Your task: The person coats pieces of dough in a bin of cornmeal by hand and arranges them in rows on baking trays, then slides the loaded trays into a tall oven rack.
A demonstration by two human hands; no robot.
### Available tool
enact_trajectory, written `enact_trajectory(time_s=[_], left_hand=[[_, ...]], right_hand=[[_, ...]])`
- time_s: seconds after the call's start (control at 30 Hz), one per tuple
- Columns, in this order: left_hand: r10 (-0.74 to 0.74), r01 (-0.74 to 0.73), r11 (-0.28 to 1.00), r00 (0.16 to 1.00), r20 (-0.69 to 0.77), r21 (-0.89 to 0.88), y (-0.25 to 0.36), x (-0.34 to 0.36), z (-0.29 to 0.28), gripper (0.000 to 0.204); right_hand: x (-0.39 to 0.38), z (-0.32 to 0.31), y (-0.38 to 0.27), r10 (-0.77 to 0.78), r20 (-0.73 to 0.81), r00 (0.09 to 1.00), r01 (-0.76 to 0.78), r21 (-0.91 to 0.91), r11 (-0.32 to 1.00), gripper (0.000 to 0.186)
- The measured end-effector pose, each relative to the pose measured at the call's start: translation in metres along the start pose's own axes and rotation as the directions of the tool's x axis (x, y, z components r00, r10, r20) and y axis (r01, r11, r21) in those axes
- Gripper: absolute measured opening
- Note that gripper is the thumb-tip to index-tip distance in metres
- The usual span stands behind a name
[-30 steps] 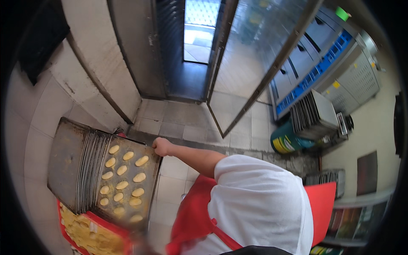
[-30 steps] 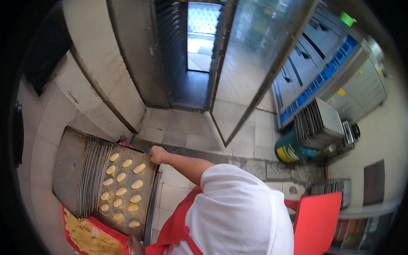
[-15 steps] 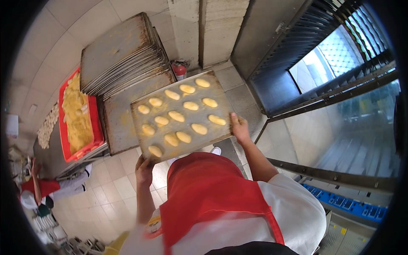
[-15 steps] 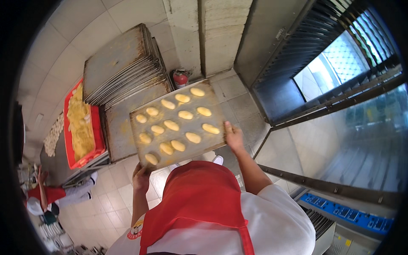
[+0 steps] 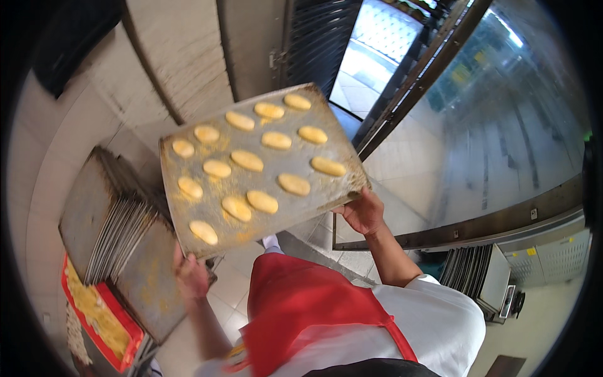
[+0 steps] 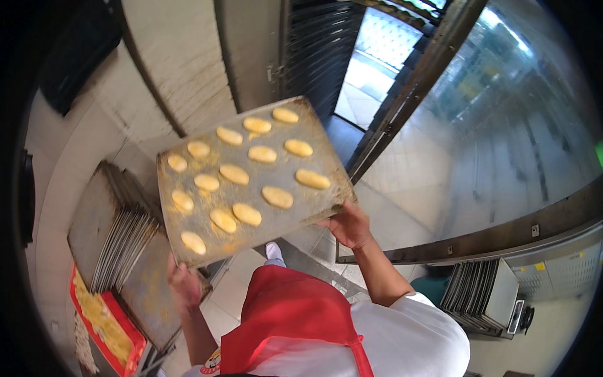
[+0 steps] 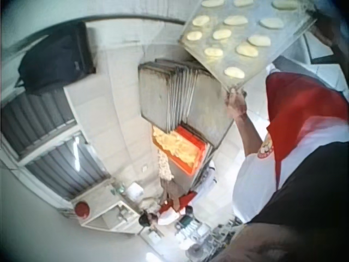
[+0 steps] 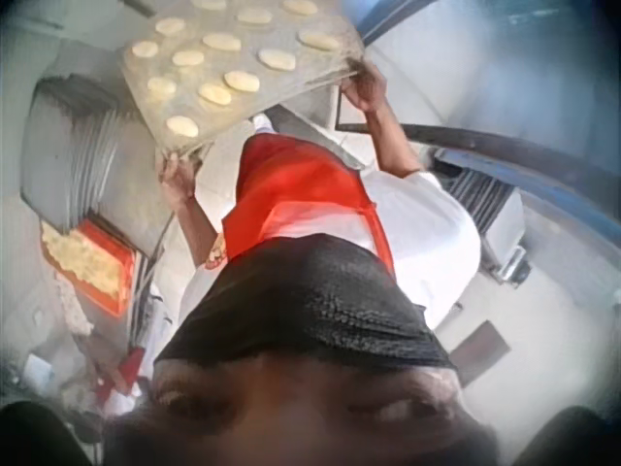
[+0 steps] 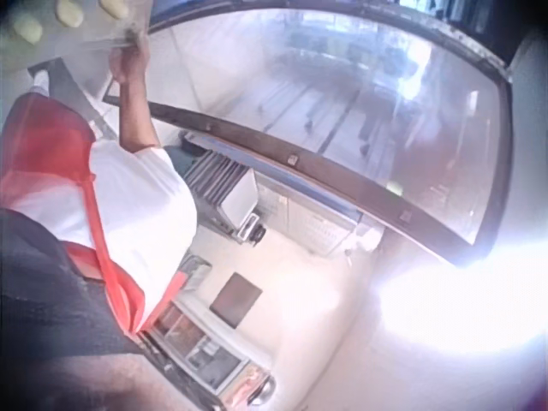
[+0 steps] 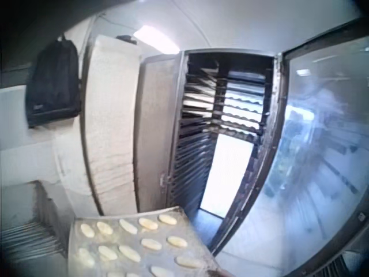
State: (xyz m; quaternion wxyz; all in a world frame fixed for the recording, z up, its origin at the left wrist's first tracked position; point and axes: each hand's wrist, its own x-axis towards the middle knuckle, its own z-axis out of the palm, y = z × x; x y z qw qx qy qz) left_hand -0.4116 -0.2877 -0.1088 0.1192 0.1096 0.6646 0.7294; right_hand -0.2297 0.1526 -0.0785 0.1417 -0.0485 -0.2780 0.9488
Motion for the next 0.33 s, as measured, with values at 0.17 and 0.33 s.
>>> enact_trajectory(time_s=[0.17, 0.33], left_hand=[[0.171, 0.017, 0.838, 0.941, 0.292, -0.546, 0.074, 0.178, 0.084, 0.075], [0.257, 0.080, 0.807, 0.844, 0.470, -0.585, 0.097, 0.325, 0.154, 0.075]], right_hand=[[0.054, 0.064, -0.025, -0.108, 0.047, 0.993, 0.118, -0.359, 0.926, 0.060], [0.115, 0.092, -0.054, -0.383, -0.007, 0.924, 0.352, -0.380, 0.855, 0.058]])
